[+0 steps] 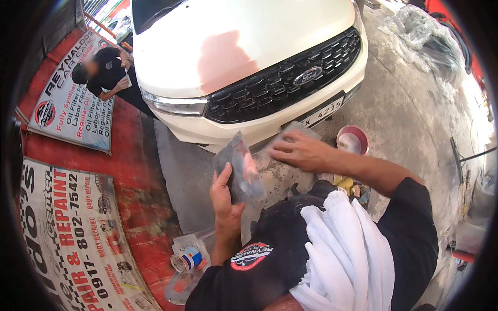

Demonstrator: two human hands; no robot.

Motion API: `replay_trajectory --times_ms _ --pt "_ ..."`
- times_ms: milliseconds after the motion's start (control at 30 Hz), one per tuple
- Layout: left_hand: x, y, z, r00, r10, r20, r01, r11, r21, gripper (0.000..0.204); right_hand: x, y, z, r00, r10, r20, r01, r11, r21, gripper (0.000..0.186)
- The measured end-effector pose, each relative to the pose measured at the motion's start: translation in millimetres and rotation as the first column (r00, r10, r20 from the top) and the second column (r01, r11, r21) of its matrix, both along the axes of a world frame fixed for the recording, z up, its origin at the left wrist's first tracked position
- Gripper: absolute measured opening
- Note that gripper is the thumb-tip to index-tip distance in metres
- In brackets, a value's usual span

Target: The person applies a pink body filler to the front hood and bumper of a white car using a metal spreader. They repeatedly scoop filler from the spreader and smooth it over the surface, working across the hood and lower bumper area.

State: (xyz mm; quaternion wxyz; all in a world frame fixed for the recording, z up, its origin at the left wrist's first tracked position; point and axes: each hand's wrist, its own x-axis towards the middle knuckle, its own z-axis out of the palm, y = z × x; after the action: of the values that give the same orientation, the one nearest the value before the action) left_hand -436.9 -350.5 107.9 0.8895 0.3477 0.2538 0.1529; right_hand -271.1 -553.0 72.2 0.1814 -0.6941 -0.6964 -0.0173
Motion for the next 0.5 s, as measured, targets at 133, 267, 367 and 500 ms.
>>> replay_trajectory --times_ms 133,267,367,500 --pt "4 -5 -5 0.993 0.055 0.108 -0.076 0.976 0.203 0.037 30 -4 44 0.966 -0.198 -0.166 0.214 0.973 0.085 0.063" --pt "14 -15 -27 0.994 0.055 0.098 -0.084 0.946 0.312 0.039 4 10 78 0.963 0.1 -0.249 -0.135 0.983 -0.126 0.075" --pt "15 -17 -28 0.99 0.044 0.133 -0.089 0.93 0.355 0.04 19 11 99 0.969 0.065 -0.238 -0.102 0.984 -0.148 0.075" --pt "15 -16 -33 0.994 0.008 0.11 -0.057 0.89 0.452 0.039 -5 14 84 0.995 0.086 -0.052 -0.09 0.993 -0.072 0.07"
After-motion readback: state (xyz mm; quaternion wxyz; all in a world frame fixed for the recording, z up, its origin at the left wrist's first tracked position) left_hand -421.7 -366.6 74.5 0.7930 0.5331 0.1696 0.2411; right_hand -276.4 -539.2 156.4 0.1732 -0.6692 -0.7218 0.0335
